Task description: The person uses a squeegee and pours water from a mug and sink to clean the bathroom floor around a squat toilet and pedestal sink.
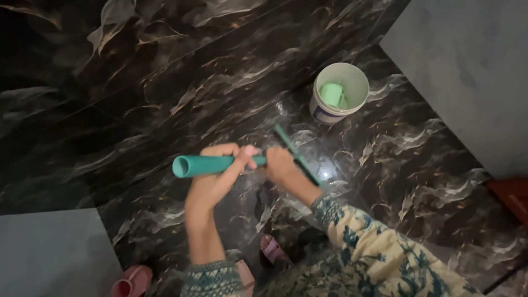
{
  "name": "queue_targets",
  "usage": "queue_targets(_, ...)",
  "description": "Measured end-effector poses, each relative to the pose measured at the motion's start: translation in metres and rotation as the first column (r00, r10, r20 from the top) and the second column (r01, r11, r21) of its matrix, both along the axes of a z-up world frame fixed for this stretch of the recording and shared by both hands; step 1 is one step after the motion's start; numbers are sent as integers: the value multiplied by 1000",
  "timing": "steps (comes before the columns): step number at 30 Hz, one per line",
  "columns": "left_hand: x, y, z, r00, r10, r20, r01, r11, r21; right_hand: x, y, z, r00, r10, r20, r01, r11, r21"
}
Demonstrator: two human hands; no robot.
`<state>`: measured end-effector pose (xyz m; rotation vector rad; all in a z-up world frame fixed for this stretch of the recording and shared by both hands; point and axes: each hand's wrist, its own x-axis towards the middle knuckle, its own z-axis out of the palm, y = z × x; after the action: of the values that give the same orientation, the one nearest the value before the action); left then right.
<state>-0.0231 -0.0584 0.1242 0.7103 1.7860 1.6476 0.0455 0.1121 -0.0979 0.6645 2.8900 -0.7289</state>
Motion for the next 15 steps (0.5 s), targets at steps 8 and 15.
queue_targets(8,-19,92,-83,980,197,-10,-195,975,107,-50,130,-68,1000,6,-1,-6,994,111)
queue_targets(15,-50,138,-131,908,360,212,-402,892,206,-76,117,-60,996,-75,-58,77,996,43)
